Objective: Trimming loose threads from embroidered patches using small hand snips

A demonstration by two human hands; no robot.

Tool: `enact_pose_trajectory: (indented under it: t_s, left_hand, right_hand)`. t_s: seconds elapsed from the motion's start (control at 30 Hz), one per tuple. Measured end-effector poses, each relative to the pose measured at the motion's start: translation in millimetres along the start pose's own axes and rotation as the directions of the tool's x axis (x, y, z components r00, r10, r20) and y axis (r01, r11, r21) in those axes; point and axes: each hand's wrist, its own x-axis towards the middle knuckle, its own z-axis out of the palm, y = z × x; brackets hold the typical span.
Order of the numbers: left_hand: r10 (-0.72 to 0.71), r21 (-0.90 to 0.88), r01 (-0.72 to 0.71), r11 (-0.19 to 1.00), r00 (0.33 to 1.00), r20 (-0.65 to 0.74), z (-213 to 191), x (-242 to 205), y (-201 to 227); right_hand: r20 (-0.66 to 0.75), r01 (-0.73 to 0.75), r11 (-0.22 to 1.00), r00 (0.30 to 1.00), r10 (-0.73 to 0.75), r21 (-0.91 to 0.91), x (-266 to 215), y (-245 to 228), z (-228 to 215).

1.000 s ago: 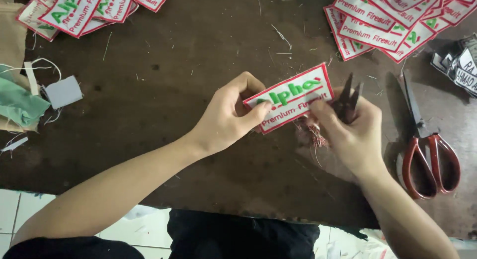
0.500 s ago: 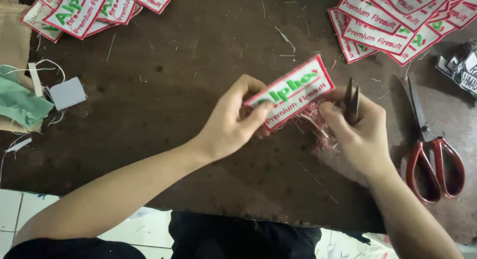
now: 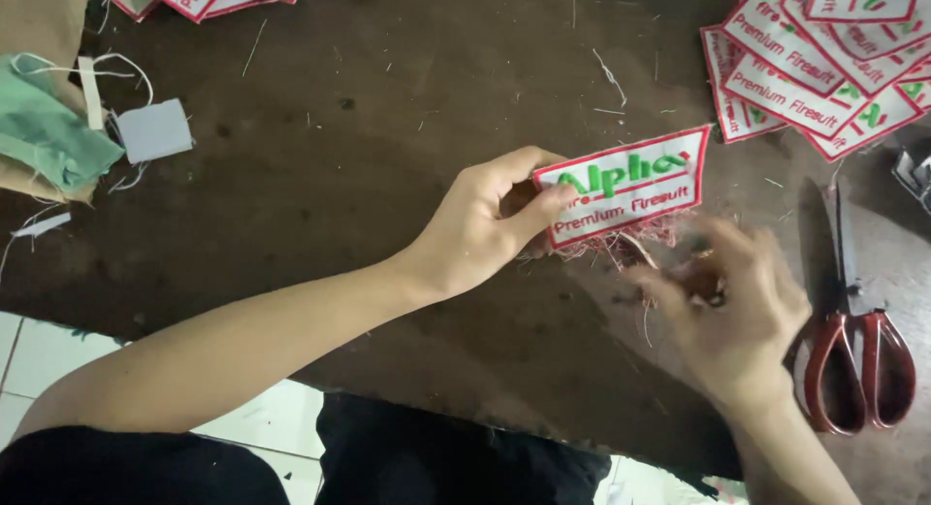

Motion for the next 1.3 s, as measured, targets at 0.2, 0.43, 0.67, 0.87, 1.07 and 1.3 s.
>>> enact_pose_trajectory:
  t_s: [0.2, 0.43, 0.67, 0.87, 1.07, 1.3]
  left_hand:
    - [0.000, -0.070, 0.003, 0.998, 0.999, 0.041, 0, 0, 3]
    - [-0.001, -0.027, 0.005, 1.000, 0.990, 0.140, 0, 2, -2]
    - [-0.032, -0.023, 0.043, 0.999, 0.942, 0.333, 0, 0, -7]
    - [-0.029, -0.026, 0.037, 0.999, 0.960, 0.279, 1, 1, 0]
    - [-0.117, -0.114, 0.146, 0.983, 0.967, 0.228, 1, 2, 1]
    - [-0.134, -0.059, 0.149, 0.987, 0.971, 0.198, -1, 4, 2]
  right_hand:
    - [0.158, -0.218, 0.976, 0.964, 0.215, 0.001, 8, -27, 6]
    - [0.138, -0.003, 0.998, 0.990, 0.012, -0.065, 9, -15, 10]
    - [0.188, -0.063, 0.998, 0.980, 0.064, -0.012, 2, -11, 18]
    - [0.226, -0.226, 0.973, 0.947, 0.229, -0.037, -12, -1, 23]
    - [0.195, -0.185, 0.982, 0.965, 0.176, 0.027, -8, 1, 22]
    - [0.261, -0.267, 0.963, 0.932, 0.250, 0.031, -6, 5, 14]
